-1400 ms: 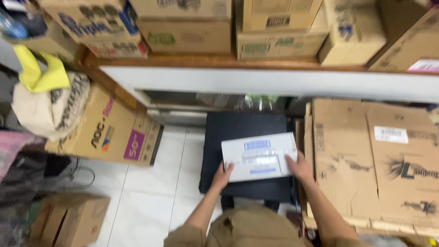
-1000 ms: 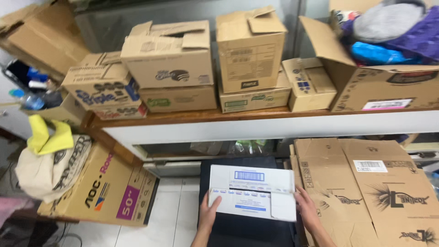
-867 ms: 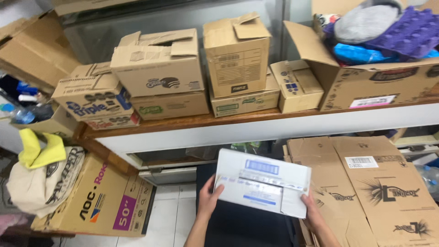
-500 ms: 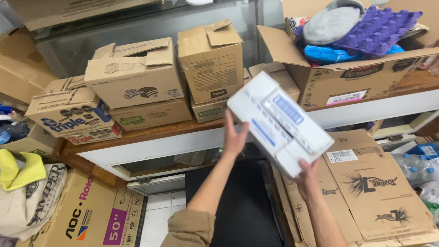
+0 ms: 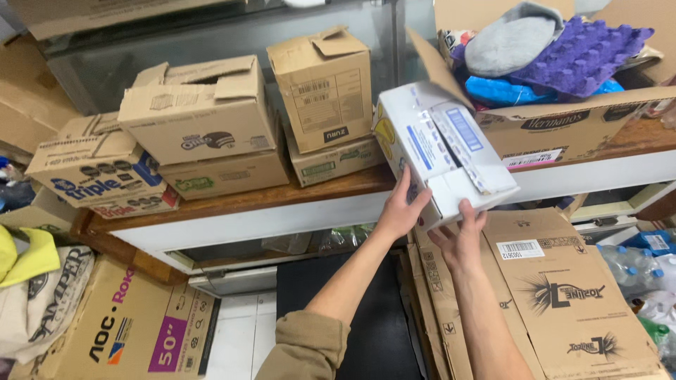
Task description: The person picks up several flattened cardboard boxes and folds them into their three-dimensional box shape, tucking the flaps to secure them.
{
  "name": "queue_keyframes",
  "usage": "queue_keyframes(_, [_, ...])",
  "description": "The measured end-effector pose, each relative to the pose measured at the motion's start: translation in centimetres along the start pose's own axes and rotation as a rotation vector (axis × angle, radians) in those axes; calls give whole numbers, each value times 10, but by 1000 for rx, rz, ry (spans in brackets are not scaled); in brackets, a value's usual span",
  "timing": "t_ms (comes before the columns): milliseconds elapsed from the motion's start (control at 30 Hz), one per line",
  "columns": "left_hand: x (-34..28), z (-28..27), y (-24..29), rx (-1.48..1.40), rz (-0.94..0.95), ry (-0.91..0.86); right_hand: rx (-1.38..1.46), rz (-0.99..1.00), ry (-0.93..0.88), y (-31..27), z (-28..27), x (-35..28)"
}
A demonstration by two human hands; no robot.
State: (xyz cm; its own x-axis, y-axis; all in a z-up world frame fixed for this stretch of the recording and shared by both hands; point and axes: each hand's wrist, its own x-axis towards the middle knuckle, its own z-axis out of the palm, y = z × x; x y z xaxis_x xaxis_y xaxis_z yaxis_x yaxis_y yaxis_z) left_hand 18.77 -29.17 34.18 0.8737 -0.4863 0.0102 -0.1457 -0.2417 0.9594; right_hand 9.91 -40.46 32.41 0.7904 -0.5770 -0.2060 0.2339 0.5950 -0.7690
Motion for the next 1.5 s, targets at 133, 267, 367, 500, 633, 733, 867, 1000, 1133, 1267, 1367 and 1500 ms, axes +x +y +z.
queue_keyframes(133, [0, -8, -11, 86, -48, -24, -58, -45, 29, -6, -5, -7])
queue_keyframes(267, [45, -34, -45, 363, 184, 158, -36, -68, 55, -1, -17, -9])
queue_keyframes(367, [86, -62, -65, 529, 249, 265, 16, -82, 31, -2, -2, -9])
queue_keyframes(500, [90, -91, -18, 972, 406, 460, 65, -132, 66, -6, 31, -8])
queue_keyframes(633, [103, -128, 25, 1097, 430, 596, 98, -151, 87, 16, 40, 30])
queue_keyframes(733, [124, -158, 49, 1196, 189, 551, 79, 30, 187, 22, 54, 69])
queue_keyframes(867, [135, -190, 45, 1335, 156, 611, 44, 115, 262, 20, 83, 96])
queue_keyframes(1000, [139, -207, 17, 1348, 136, 572, 55, -67, 213, 18, 112, 104])
queue_keyframes(1133, [134, -212, 10, 1322, 134, 530, 39, -58, 153, 33, 109, 141])
queue_keyframes(1267, [136, -218, 7, 1324, 160, 531, -63, -13, 122, 35, 111, 161])
queue_keyframes(1367, [127, -215, 11, 1316, 175, 542, -175, 28, 86, 35, 103, 166])
queue_keyframes(1500, [102, -197, 20, 1240, 230, 588, -263, 30, 7, 14, 70, 140])
